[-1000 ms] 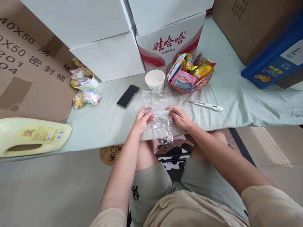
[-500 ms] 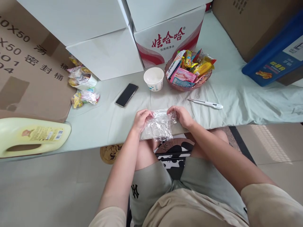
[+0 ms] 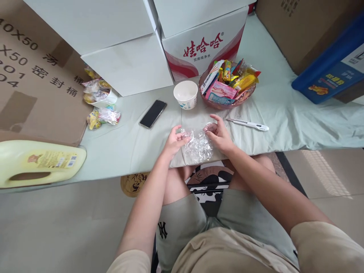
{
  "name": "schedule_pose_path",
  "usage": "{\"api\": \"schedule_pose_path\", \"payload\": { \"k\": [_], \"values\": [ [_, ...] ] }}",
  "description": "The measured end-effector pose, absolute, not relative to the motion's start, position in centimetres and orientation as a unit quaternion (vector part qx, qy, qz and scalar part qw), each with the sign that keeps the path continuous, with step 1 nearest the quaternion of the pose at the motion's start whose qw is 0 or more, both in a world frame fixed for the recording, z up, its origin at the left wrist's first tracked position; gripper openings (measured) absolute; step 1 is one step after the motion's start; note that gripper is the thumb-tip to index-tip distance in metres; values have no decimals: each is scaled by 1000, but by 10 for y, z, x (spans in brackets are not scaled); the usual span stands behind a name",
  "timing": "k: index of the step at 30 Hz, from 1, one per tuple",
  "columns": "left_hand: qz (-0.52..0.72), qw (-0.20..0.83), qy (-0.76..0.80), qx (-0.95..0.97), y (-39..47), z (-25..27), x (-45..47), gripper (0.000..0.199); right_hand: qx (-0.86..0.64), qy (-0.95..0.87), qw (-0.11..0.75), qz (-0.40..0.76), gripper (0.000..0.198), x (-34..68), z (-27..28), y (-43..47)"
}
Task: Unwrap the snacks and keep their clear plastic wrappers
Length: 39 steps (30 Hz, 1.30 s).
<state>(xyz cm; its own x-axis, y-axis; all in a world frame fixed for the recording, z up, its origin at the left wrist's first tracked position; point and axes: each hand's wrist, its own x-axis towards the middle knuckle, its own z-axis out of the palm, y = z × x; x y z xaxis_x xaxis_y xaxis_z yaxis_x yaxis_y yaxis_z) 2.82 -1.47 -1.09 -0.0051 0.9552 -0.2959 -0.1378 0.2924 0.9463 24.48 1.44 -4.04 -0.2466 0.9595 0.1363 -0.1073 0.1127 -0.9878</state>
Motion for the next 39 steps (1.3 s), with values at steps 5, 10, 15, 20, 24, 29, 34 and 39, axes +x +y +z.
{"api": "schedule_pose_path", "payload": {
  "k": [5,10,15,20,24,29,34,39],
  "values": [
    [541,594,502,321,-14,-4,30,69,-394,-586,461,538,67,246,-37,13],
    [609,580,450,299,-15,11,38,57,-412,-634,404,515,79,240,-28,7],
    [523,636,467,322,-19,16,44,57,-429,-582,448,525,80,241,-26,6],
    [459,597,557,350,-22,9,44,36,-432,-560,466,533,85,245,-31,9],
    [478,616,519,350,-24,11,41,34,-421,-554,460,552,56,245,-31,10],
    [449,618,518,385,-24,6,39,43,-432,-565,411,570,35,241,-26,9],
    [475,536,576,394,-21,-3,39,40,-409,-541,417,605,39,244,-26,9],
    [471,593,535,375,-18,0,33,49,-404,-544,407,613,44,246,-24,10]
  ]
}}
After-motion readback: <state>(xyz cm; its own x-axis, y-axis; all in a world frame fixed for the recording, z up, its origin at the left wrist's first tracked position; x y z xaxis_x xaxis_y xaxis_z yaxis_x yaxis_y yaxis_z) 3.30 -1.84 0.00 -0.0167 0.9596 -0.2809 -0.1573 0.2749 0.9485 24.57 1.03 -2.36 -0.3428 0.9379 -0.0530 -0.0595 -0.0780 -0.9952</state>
